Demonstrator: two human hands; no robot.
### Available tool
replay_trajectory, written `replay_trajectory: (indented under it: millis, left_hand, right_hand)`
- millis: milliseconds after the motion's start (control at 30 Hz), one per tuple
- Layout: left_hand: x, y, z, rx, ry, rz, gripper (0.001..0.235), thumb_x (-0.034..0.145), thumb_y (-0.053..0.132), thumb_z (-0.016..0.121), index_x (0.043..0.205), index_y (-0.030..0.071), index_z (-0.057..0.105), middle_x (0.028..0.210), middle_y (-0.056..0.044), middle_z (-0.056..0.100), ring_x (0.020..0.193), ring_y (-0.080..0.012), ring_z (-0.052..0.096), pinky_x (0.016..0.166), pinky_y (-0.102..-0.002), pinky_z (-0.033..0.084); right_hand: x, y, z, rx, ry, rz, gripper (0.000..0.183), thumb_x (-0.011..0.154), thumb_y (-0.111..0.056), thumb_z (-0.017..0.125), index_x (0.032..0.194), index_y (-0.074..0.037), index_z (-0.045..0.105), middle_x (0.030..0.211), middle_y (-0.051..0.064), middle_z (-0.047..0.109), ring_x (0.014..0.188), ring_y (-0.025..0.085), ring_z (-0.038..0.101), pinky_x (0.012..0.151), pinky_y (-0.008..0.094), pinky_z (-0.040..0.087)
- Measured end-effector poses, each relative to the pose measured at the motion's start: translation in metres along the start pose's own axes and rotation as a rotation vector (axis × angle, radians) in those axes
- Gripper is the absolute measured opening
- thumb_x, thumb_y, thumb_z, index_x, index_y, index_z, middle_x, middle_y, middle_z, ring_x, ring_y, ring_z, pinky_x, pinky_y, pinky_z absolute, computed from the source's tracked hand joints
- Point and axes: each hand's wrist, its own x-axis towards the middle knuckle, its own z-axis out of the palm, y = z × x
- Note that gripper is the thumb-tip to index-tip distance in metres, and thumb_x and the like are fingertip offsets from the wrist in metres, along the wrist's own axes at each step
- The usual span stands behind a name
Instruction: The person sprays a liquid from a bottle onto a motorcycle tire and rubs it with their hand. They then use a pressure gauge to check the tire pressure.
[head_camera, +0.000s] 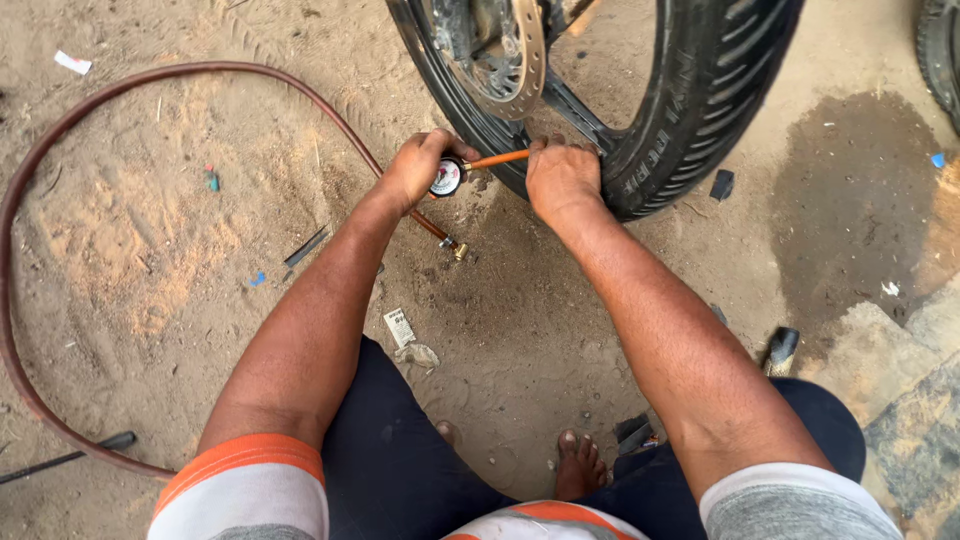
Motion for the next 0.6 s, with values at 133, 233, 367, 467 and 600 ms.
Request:
replay_trajectory:
  millis: [133,233,367,467,600]
  left_hand:
    - [-0.015,0.017,-0.01,0.065,0.036,0.013,0.046,0.102,0.031,0.034,0.106,0.01,0.076,0.103,-0.01,0.08,0.078,-0.0137,0.076,0.075,-0.03,0.064]
    - [-0.032,0.025,-0.021,0.159,-0.102,-0.033,0.04,0.102,0.031,0.038,0.101,0.011,0.073,0.102,-0.011,0.079,0.08,-0.015,0.077,0.078,-0.032,0.065]
    - [-0.046,0.009,0.012,0.39,-0.357,-0.021,0.043,0.1,0.038,0.047,0.097,0.009,0.079,0.105,-0.01,0.079,0.098,-0.019,0.074,0.096,-0.038,0.056]
    - [-0.049,-0.002,0.041,0.5,-0.481,0.098,0.05,0.101,0.048,0.048,0.115,0.009,0.075,0.113,-0.012,0.077,0.106,-0.029,0.071,0.1,-0.045,0.052]
    - [-0.046,0.002,0.054,0.693,-0.246,0.169,0.051,0.1,0.052,0.054,0.128,0.011,0.068,0.121,-0.014,0.071,0.11,-0.0303,0.068,0.099,-0.045,0.051]
  right_hand:
    - [-0.019,-0.007,0.002,0.01,0.495,-0.003,0.076,0.084,-0.028,0.068,0.146,0.006,0.04,0.143,0.027,0.053,0.125,0.035,0.057,0.108,0.049,0.043]
    - [-0.049,-0.025,0.008,0.18,0.592,-0.117,0.077,0.089,-0.036,0.072,0.145,0.005,0.038,0.147,0.028,0.049,0.139,0.04,0.049,0.118,0.057,0.032]
    - [-0.105,-0.05,0.022,0.647,0.229,-0.176,0.079,0.089,-0.031,0.074,0.148,0.006,0.037,0.126,0.029,0.06,0.105,0.037,0.065,0.087,0.051,0.057]
    - [-0.149,-0.033,0.03,0.849,-0.008,-0.073,0.024,0.1,-0.02,0.064,0.117,-0.005,0.059,0.094,0.019,0.071,0.088,0.034,0.071,0.076,0.048,0.056]
    - [-0.216,0.024,0.04,0.933,0.282,-0.075,0.009,0.089,-0.011,0.068,0.096,-0.005,0.067,0.092,0.016,0.069,0.085,0.038,0.068,0.071,0.051,0.053]
